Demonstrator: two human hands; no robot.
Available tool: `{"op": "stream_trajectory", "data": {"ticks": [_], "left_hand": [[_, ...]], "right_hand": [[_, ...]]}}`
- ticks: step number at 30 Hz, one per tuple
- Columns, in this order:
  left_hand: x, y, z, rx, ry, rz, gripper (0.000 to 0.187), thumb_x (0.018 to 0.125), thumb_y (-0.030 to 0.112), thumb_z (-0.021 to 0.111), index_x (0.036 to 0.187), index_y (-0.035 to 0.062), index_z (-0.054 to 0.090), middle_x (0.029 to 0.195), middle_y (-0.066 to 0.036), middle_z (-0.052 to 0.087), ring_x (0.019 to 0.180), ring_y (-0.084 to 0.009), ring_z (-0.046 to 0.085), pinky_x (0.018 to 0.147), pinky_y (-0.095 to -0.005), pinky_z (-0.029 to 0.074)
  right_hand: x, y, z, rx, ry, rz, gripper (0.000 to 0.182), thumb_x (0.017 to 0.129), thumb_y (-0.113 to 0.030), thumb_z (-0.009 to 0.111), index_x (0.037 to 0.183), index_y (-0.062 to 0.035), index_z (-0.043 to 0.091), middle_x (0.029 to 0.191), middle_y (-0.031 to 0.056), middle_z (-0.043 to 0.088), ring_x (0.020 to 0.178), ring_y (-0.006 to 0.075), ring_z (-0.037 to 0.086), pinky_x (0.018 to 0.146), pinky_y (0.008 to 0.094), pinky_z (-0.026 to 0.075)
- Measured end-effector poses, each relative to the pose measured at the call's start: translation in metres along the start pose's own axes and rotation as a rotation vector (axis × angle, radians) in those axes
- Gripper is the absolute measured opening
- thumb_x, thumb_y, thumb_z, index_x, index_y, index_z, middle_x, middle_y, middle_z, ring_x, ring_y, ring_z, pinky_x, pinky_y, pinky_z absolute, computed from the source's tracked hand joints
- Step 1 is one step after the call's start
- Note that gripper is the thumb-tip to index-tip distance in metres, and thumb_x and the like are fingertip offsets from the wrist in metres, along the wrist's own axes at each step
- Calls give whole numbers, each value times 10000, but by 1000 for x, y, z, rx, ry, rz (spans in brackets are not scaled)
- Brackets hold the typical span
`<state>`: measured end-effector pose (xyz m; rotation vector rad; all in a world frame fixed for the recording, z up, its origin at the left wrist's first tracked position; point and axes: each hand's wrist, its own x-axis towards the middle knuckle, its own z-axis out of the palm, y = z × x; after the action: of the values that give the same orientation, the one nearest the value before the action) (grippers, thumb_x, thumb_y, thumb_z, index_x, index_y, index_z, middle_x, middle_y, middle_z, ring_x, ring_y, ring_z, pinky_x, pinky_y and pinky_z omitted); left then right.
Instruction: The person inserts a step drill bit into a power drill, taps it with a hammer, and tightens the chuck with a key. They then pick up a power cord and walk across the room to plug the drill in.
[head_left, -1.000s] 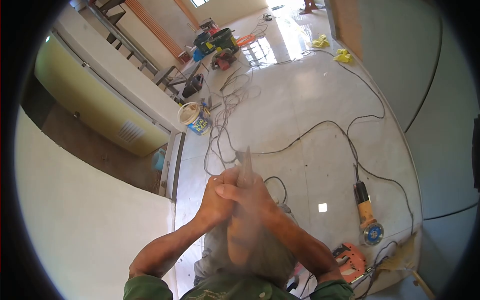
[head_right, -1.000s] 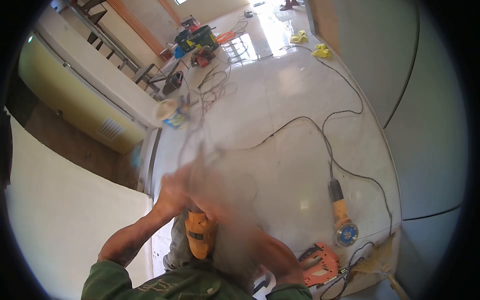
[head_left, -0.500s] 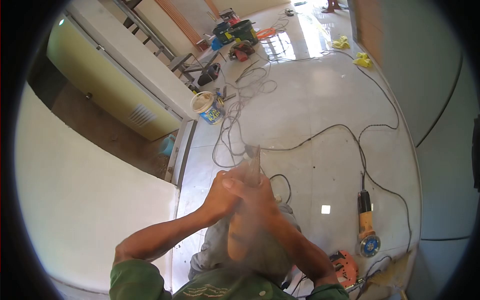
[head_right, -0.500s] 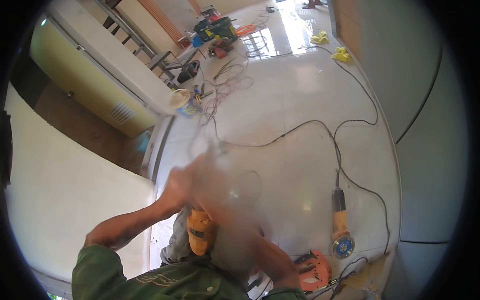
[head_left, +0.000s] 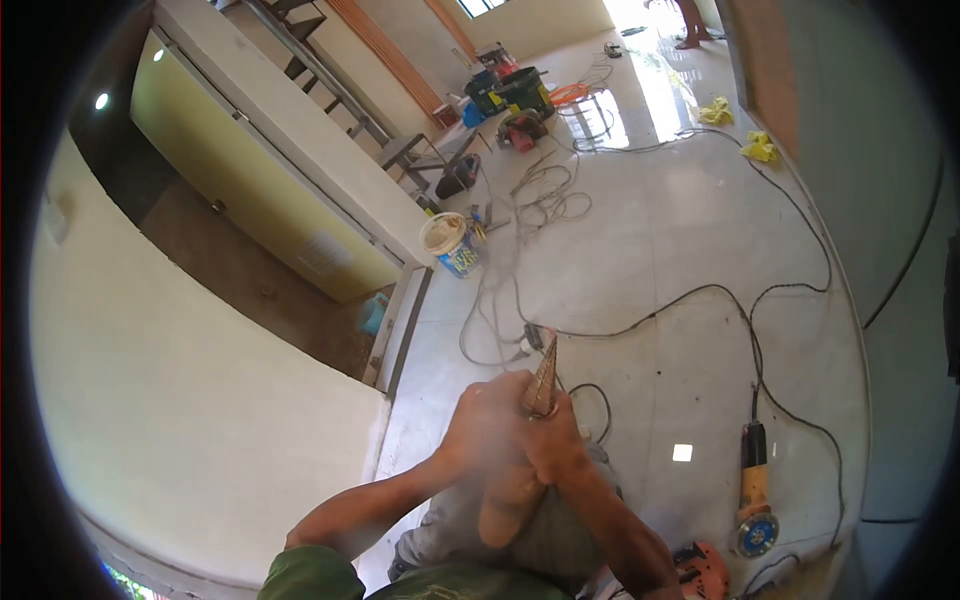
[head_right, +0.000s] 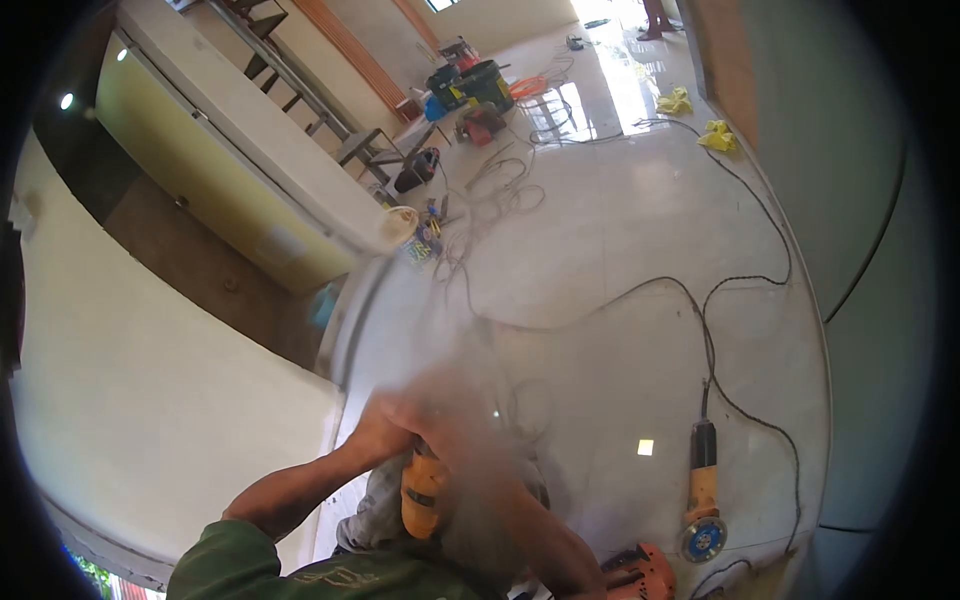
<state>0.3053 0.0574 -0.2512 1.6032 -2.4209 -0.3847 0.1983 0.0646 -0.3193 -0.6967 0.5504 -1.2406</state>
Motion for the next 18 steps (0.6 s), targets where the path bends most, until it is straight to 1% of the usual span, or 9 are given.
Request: {"op": "stream_trajectory", "data": {"ticks": [3,4,6,10,13,15,17,18], "left_hand": [[-3,-3,6,-7,30,71,302,751,137,613,1022,27,536,889,-173,595,765,-370,613,635,-400,490],[-4,-4,7,-17,49,100,300,751,133,611,1022,31,537,899,-170,592,764,-367,612,633,-397,490],[-2,2,6,-10,43,103,299,754,131,606,1030,35,539,902,-163,587,771,-358,611,639,-390,492],[-5,6,7,-90,71,145,295,773,131,592,1046,36,538,899,-150,590,794,-343,616,659,-366,498],[-7,3,10,-146,82,168,253,840,141,563,1056,10,554,900,-142,602,813,-317,622,690,-342,499],[-7,6,12,-295,88,124,224,893,164,528,1027,-9,578,923,-146,612,816,-299,621,703,-330,494],[-9,10,12,-402,86,77,242,934,186,494,996,-22,599,937,-150,619,817,-283,618,713,-320,490],[-11,12,12,-440,83,48,262,948,198,477,980,-26,609,941,-152,622,817,-277,616,716,-317,487]], "right_hand": [[-5,-7,-4,-40,-127,-7,337,784,-308,739,952,-50,601,915,28,573,868,139,532,781,318,447],[-6,-9,-4,-64,-81,3,326,750,-220,750,968,-30,598,898,30,596,822,125,565,721,289,472],[-7,-9,-4,-110,9,21,370,681,-45,772,1000,9,591,865,35,642,731,96,631,600,231,521],[-6,5,-7,-20,-7,-30,362,660,-43,778,968,7,595,833,24,628,694,92,620,584,228,517],[-12,-7,-2,39,-4,-43,347,652,-47,774,946,4,596,802,14,618,673,85,605,587,225,511],[-15,-16,0,76,-21,-45,342,647,-42,768,940,1,596,794,11,613,668,78,593,585,223,503],[-15,-9,-7,-137,-61,-134,317,650,-47,762,913,-2,592,793,11,611,660,71,581,577,214,487],[-15,-4,-9,-192,-69,-154,299,651,-48,757,895,-4,590,799,15,611,661,73,577,580,213,482]]}}
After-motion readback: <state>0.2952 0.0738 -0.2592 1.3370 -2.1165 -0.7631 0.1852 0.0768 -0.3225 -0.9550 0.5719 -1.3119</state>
